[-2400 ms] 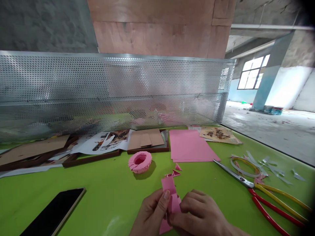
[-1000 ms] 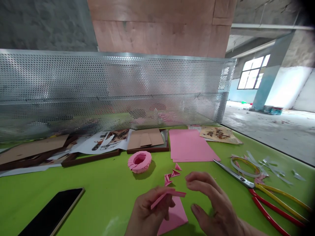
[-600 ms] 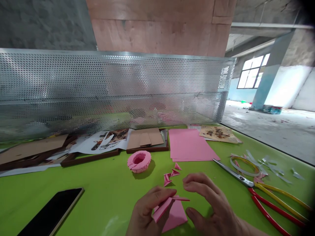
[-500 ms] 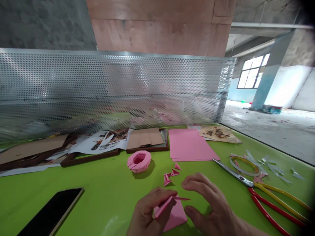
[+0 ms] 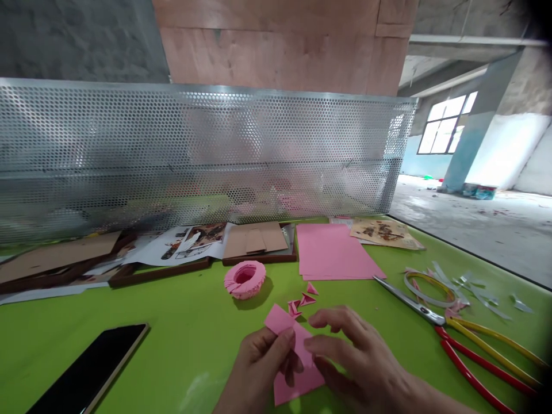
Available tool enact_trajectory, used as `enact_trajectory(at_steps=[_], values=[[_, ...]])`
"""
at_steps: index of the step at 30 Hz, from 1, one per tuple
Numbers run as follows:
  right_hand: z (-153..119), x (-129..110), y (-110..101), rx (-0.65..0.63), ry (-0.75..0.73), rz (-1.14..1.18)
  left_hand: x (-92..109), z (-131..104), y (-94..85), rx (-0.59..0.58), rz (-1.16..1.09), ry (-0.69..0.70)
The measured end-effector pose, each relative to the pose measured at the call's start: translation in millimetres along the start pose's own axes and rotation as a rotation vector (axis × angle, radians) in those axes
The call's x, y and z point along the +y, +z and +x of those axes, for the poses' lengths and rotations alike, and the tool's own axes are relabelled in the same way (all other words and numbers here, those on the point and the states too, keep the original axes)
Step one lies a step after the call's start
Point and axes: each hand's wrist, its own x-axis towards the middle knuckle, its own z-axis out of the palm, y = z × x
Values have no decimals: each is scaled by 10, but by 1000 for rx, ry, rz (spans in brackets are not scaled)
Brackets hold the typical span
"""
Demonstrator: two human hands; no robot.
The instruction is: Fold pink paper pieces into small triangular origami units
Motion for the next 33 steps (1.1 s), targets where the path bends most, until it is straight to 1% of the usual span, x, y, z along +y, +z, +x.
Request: enact_trajectory(at_steps=[3,6,9,12,15,19,25,27,31,33], values=[[27,-14,7,57,-88,-104,16,-3,46,-1,-53,-13],[37,-22,-5,96,-124,-97,21,-21,74,25,-107,-42],[25,-18,-33,48,-112,-13,5,-37,67,16,-128,-39],[7,2,-49,-2,-73,93,-7,-44,53,-16,-96,-20],[-5,34,-36,13,-26,176,13,-45,61,-32,-40,5],[-13,61,15,92,97,287,58,-48,88,-53,51,42],[9,16,66,135,385,483,29,-67,93,-23,30,36],[19,6,80,130,484,551,30,-72,99,-20,37,27],[4,37,138,59,712,767,71,-86,133,-29,83,8],[-13,65,170,51,773,885,89,-94,147,-41,95,-5]])
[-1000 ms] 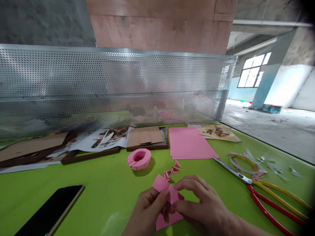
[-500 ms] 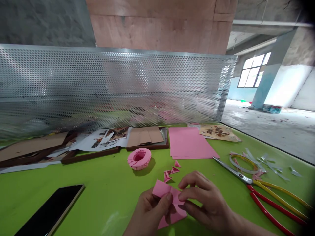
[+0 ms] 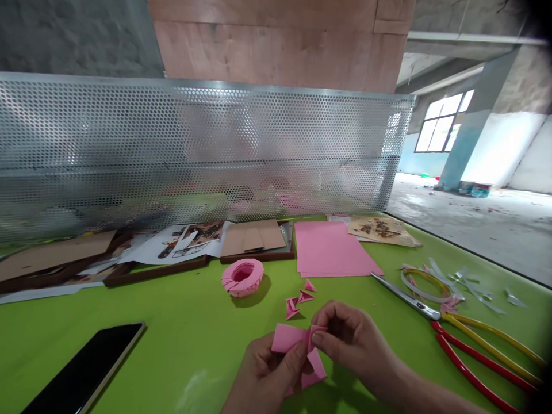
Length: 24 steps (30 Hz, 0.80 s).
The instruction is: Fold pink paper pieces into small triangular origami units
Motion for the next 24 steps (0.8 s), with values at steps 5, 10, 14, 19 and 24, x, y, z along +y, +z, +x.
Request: enact_trajectory(at_steps=[5,10,14,19,24], values=[[17,32,-13,-16,17,132,-48,-5,-10,59,-183,-71],[14,0,-21,2,15,97,-110,8,-12,165,-315,-107],[8,-5,-28,6,6,44,-52,7,9,65,-162,-72],[-6,-23,-26,19,10,-34,3,-6,6,-27,-4,-61],[-3,-47,-11,31,-7,-86,-1,3,10,-29,45,-42]])
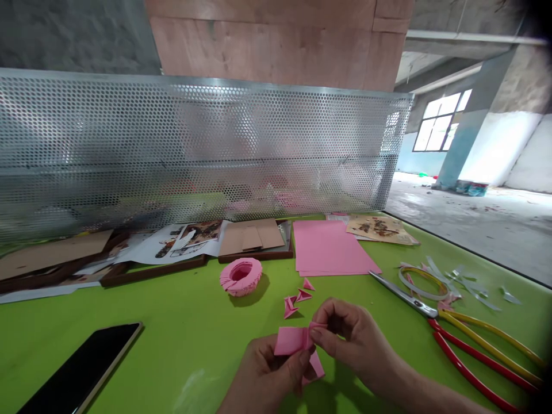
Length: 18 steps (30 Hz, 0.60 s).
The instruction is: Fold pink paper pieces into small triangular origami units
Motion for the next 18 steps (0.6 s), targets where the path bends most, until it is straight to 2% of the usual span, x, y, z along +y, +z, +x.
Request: enact_trajectory(at_steps=[18], values=[[-3,-30,22,6,17,-42,33,21,30,45,0,-29]])
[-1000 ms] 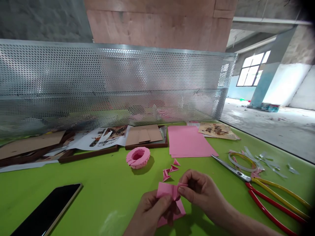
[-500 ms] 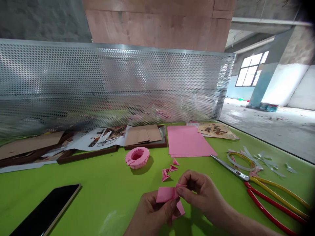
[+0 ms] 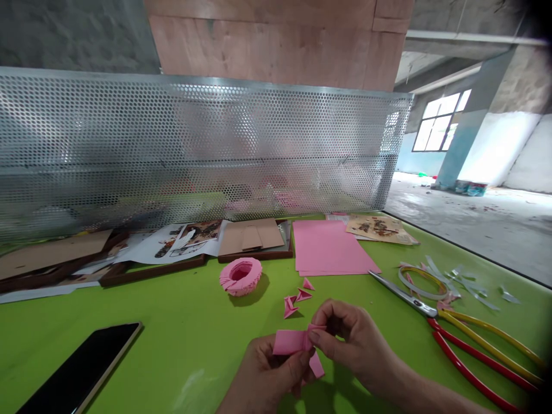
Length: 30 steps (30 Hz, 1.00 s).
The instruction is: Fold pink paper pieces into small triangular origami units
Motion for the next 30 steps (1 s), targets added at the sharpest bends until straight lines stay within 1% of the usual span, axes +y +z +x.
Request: enact_trajectory(at_steps=[6,10,13,16,19,22,24,27,30], values=[[1,43,12,19,18,44,-21,8,-20,-31,-17,7],[49,29,48,9,67,124,-22,15,-35,-11,-86,-29],[91,-20,84,12,78,174,-17,15,-50,13,-133,9],[102,-44,119,10,48,227,-17,15,-80,49,-171,35],[90,6,149,-25,28,284,-25,23,-114,64,-209,48],[86,88,176,-110,12,336,-58,57,-143,56,-225,62],[88,120,191,-138,20,380,-98,94,-156,47,-213,60],[85,127,200,-132,64,451,-165,150,-163,25,-185,34],[74,144,199,-136,121,515,-189,174,-154,6,-188,2]])
